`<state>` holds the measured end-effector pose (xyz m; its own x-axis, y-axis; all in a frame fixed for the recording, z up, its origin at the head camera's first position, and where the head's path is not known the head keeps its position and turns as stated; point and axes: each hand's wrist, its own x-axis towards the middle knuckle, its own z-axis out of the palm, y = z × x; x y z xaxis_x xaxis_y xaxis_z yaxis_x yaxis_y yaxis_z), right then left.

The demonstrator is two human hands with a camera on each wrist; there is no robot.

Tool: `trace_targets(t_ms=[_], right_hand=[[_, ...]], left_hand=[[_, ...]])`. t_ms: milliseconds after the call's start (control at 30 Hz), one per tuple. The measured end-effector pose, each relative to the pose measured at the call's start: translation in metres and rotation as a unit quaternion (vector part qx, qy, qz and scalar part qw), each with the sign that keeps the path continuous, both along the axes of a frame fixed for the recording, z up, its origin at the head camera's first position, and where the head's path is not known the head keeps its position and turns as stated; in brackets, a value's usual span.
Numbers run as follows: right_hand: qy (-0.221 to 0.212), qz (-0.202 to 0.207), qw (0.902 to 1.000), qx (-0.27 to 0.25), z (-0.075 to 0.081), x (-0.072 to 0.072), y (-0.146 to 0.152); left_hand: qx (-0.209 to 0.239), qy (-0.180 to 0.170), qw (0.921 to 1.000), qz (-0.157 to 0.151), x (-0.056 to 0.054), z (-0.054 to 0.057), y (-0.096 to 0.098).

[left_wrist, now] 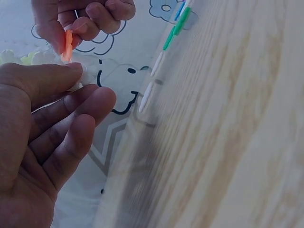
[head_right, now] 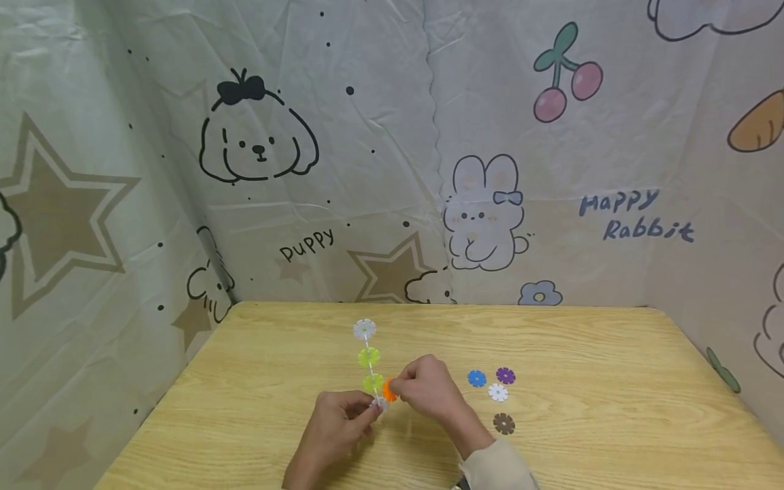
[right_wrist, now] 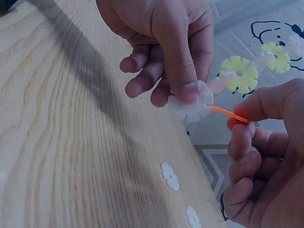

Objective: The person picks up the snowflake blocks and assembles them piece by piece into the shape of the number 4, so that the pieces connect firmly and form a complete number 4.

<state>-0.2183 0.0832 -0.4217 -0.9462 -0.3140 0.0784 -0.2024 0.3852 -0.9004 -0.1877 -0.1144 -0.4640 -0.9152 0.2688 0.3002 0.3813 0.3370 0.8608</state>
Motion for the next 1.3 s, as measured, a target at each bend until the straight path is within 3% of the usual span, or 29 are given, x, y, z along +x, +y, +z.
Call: trace_targets(t_ms=[333, 733, 1300], right_hand=[[0.009, -0.010, 0.9999, 0.010, 0.000, 0.002, -0.002], [0.000, -0.014, 0.9999, -0.005, -0.003, 0.005, -0.006], [0.002, -0.030, 0.9994, -0.017, -0.007, 0.005, -0.012]], left_hand=[[-0.002, -0.003, 1.0000, -0.004, -0.001, 0.000, 0.002], [-0.011, 0.048, 0.9987, -0.012, -0.001, -0.002, 0.003], [-0.007, 0.085, 0.9964, 0.001, -0.002, -0.005, 0.006]])
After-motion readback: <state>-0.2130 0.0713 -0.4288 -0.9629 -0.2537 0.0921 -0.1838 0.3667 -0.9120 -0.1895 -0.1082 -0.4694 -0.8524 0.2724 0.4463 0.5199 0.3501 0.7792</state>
